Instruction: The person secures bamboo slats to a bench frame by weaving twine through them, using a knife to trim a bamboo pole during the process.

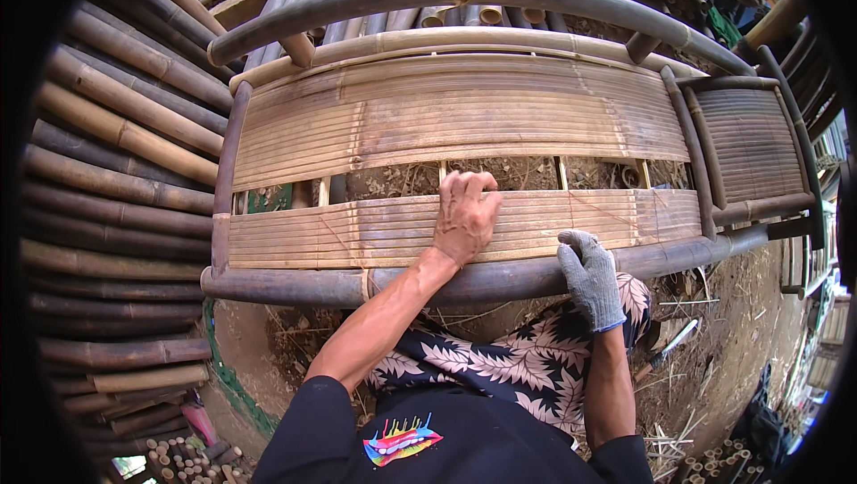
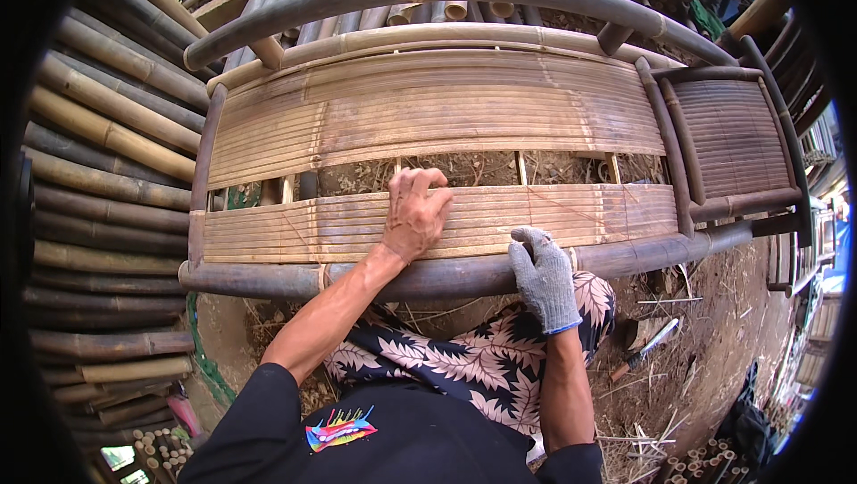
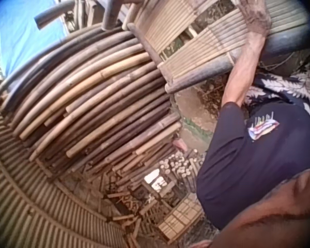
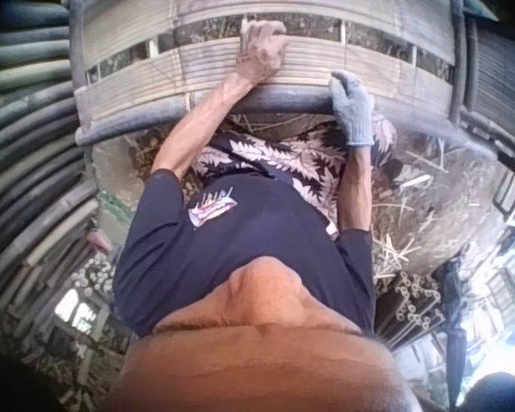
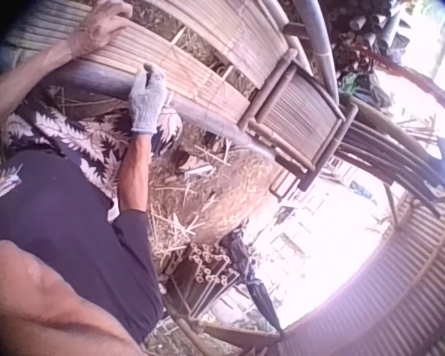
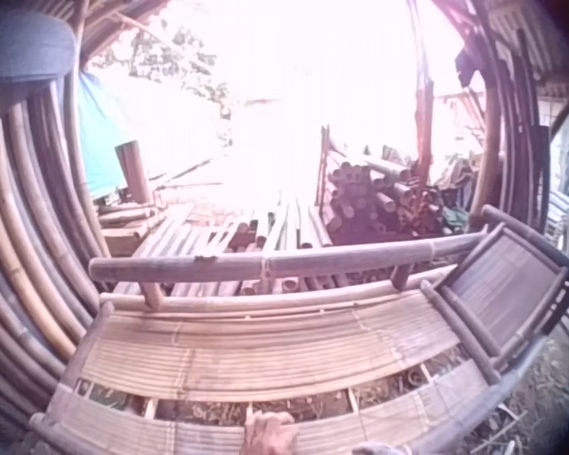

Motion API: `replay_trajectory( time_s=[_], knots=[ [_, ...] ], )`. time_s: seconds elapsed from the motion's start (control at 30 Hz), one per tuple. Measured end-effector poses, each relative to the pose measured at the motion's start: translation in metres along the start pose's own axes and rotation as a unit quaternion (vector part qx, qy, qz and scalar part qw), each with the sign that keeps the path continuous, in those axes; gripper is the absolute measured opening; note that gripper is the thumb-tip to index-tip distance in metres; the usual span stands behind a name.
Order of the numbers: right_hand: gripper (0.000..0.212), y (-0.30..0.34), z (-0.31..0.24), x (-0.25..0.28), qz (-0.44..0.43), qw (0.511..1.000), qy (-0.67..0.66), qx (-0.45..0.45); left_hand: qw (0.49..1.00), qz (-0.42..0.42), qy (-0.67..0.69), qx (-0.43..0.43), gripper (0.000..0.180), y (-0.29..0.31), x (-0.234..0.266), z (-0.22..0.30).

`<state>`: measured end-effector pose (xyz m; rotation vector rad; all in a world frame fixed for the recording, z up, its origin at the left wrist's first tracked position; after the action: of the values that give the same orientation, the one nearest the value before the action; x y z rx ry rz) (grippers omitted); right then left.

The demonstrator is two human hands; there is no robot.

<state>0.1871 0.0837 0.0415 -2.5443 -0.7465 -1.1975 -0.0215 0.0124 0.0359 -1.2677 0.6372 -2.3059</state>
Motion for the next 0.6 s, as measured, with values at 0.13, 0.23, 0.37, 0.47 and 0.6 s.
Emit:
replay_trajectory(
  time_s=[0.13, 0.23, 0.37, 0.47, 0.6],
  knots=[
    [0.028, -0.003, 0.031, -0.013, -0.025, 0.979, -0.149, -0.136, 0.964, -0.06, 0.257, 0.019, 0.01, 0.012, 0.018, 0.07],
    [0.04, -0.021, 0.011, -0.033, -0.132, 0.914, -0.294, -0.247, 0.926, -0.09, 0.367, -0.007, 0.014, 0.034, 0.043, 0.126],
    [0.068, -0.014, -0.086, -0.1, -0.451, 0.776, -0.363, -0.252, 0.899, -0.165, 0.404, 0.041, 0.022, 0.07, 0.055, 0.185],
    [0.04, -0.035, -0.126, -0.12, -0.415, 0.878, -0.204, -0.122, 0.925, -0.28, 0.251, 0.051, 0.037, 0.083, 0.06, 0.175],
    [0.033, -0.068, -0.09, -0.083, -0.209, 0.949, -0.185, -0.148, 0.953, -0.098, 0.245, 0.151, 0.067, 0.06, 0.126, 0.072]
  ],
)
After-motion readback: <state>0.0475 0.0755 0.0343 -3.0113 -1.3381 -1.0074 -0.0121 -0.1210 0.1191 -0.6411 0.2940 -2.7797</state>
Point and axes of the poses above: each hand's wrist, its own y-axis away from the middle knuckle, its own x-axis out of the back of the hand, z = x × y, the point moved 7 cm from there along -y, towards the middle knuckle, and after that the axes turned 13 degrees about y, right-handed, at the moved point
